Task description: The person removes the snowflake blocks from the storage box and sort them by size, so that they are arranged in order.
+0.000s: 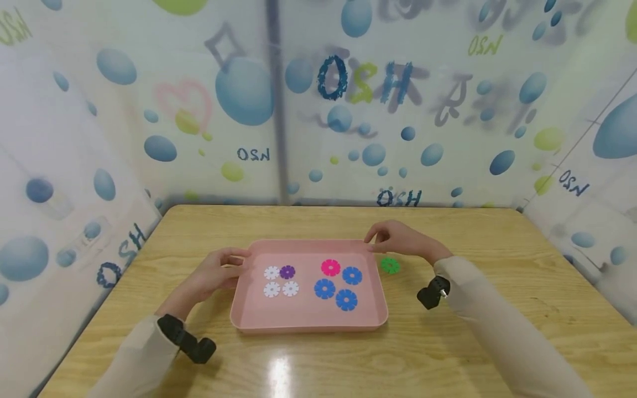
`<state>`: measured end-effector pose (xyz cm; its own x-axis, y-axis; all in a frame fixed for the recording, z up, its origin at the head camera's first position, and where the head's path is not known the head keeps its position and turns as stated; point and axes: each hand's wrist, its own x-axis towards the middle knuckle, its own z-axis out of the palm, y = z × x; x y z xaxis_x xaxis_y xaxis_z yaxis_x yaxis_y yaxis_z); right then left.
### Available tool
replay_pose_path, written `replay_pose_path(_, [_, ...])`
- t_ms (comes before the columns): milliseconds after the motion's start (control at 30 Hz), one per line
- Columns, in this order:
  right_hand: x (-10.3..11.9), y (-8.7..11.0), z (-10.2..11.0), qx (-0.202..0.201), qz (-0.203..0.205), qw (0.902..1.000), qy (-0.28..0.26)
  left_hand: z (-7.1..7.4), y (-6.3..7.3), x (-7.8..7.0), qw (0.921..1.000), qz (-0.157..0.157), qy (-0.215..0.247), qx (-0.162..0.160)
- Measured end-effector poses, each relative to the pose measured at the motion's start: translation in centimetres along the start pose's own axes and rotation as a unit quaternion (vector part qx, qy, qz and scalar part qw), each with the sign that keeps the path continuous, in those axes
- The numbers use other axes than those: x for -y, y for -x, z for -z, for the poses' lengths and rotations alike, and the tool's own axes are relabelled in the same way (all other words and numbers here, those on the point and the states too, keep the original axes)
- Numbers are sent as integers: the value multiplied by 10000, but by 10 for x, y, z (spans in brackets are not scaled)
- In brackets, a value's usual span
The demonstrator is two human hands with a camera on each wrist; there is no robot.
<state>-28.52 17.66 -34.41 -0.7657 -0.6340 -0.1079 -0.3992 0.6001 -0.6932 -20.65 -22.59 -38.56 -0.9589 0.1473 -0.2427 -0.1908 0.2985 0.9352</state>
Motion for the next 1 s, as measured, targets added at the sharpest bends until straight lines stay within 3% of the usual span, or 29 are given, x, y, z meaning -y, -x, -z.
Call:
replay_pose_path(233, [35,-16,-16,379,398,9977,385,1,-2,1,9999,-6,104,-15])
replay_pose_path(433, [50,-33,-29,775,443,9928,799,1,-1,-1,10000,-19,39,12])
replay_pose_path(667, [62,-51,-47,1230,207,9876,951,1,1,-4,10000,-54,-20,-2])
replay_pose_path(1000, [69,-57,-67,1672,-140,9774,1286,0,2,0,9999,-100,32,8])
